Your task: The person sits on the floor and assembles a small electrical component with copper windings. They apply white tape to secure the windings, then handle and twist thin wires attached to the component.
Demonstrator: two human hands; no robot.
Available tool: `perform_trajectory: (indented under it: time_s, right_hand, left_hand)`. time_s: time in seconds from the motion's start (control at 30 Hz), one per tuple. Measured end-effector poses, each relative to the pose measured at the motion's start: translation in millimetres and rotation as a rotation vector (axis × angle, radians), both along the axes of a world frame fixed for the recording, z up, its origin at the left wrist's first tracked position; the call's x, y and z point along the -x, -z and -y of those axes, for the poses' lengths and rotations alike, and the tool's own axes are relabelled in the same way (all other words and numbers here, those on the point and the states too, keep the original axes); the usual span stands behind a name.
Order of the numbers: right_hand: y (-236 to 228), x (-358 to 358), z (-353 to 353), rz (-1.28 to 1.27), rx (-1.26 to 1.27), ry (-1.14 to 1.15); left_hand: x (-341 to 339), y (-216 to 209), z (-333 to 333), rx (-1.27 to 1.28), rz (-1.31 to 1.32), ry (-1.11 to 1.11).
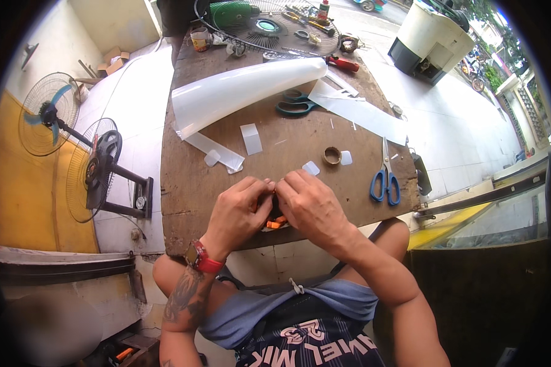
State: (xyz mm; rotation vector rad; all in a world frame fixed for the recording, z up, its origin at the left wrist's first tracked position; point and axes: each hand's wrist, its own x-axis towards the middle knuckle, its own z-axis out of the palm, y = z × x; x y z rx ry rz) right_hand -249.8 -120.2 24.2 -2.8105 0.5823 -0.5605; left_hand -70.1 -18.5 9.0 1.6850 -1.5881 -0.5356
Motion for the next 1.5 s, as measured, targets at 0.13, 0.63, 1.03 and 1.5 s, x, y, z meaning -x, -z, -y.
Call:
perform_trajectory:
  time_s: [0.13,0.63,1.03,1.5]
  right_hand:
    - [-5.9,30.6,-10.1,0.264,-0.341,0.074]
    - [6.9,50.9,-16.3,0.042,-0.594,-0.134]
    - [0.4,49.8,-15.6,-0.054,-0.592,-0.003]
    - [6.5,33.8,11.9,0.059,-0.426,-0.21]
  left_hand:
    - [-5.6,-5.5,-13.9,0.097,-0.158,0.076]
    - [-3.7,18.6,-40.2,0.121,-0.055,0.247]
    - [8.8,-3.3,-46.4,-0.005,0.056,0.081]
    - [-11.2,16.1,-20.2,0.049,-0.202,0.28]
